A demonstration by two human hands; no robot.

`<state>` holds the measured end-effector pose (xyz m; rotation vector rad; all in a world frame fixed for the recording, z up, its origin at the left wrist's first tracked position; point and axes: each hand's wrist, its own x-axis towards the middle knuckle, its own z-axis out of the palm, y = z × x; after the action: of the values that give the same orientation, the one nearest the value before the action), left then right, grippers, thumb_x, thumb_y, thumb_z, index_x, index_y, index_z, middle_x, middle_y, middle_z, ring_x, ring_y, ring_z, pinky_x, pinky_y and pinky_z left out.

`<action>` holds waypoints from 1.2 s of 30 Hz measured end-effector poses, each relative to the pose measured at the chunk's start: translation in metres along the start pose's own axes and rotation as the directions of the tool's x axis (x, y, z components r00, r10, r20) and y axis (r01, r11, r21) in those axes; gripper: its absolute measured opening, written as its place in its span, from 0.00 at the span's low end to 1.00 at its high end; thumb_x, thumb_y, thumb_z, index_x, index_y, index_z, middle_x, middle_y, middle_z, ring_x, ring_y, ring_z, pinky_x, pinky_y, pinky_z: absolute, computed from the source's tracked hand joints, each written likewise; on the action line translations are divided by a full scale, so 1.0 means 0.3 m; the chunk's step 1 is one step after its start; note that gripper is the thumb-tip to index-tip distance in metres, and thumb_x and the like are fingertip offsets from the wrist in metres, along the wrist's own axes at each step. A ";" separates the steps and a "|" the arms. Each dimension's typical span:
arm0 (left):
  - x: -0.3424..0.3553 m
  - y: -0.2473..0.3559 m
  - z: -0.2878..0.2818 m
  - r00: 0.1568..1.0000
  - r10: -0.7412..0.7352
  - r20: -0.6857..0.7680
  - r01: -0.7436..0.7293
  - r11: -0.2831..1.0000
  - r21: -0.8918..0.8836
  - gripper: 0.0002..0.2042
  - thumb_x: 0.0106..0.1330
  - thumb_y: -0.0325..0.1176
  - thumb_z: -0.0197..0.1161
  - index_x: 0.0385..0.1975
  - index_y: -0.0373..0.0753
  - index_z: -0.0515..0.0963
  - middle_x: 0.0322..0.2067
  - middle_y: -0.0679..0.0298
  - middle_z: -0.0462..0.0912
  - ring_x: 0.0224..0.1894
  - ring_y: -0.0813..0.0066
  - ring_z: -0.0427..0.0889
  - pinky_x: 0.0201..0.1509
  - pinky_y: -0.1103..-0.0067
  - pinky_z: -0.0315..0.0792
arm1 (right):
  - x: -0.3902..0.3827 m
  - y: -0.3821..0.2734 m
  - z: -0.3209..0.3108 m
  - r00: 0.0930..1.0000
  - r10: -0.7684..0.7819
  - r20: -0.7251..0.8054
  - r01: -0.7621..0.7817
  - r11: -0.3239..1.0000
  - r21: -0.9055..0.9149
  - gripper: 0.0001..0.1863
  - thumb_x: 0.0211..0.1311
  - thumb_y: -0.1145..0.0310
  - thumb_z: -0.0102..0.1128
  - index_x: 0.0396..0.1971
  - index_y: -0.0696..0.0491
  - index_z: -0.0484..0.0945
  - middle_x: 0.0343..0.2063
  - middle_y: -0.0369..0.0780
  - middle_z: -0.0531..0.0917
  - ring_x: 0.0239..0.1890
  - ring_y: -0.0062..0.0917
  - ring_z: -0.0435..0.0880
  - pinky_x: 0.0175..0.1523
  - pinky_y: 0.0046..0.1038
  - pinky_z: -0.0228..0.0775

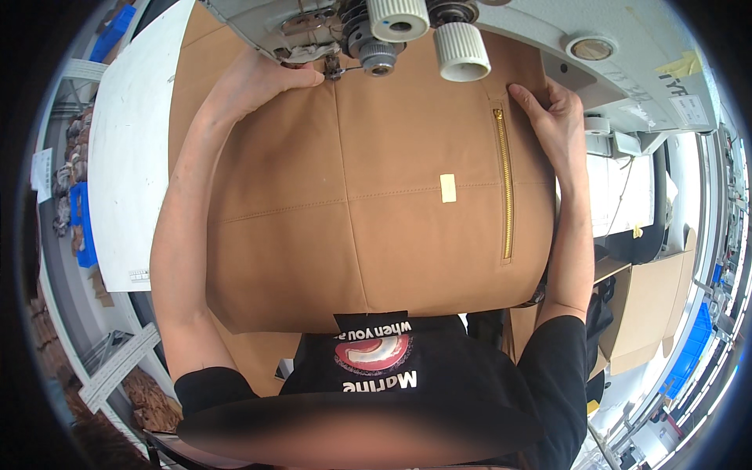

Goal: Sewing panels of brown leather together using an industrial sewing machine.

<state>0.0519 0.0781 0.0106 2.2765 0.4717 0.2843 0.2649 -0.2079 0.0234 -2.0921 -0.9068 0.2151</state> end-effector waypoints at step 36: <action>0.000 0.015 0.006 0.994 -0.107 -0.017 0.107 0.994 0.002 0.13 0.44 0.37 0.64 0.12 0.39 0.66 0.11 0.66 0.63 0.18 0.74 0.64 0.33 0.76 0.67 | 0.001 -0.019 -0.008 0.998 0.037 0.048 -0.031 0.994 -0.105 0.13 0.60 0.64 0.63 0.38 0.59 0.82 0.25 0.36 0.85 0.26 0.11 0.78 0.33 0.20 0.71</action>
<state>0.0536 0.0740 0.0126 2.2447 0.6014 0.2495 0.2632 -0.2070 0.0294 -2.2088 -0.9305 0.2433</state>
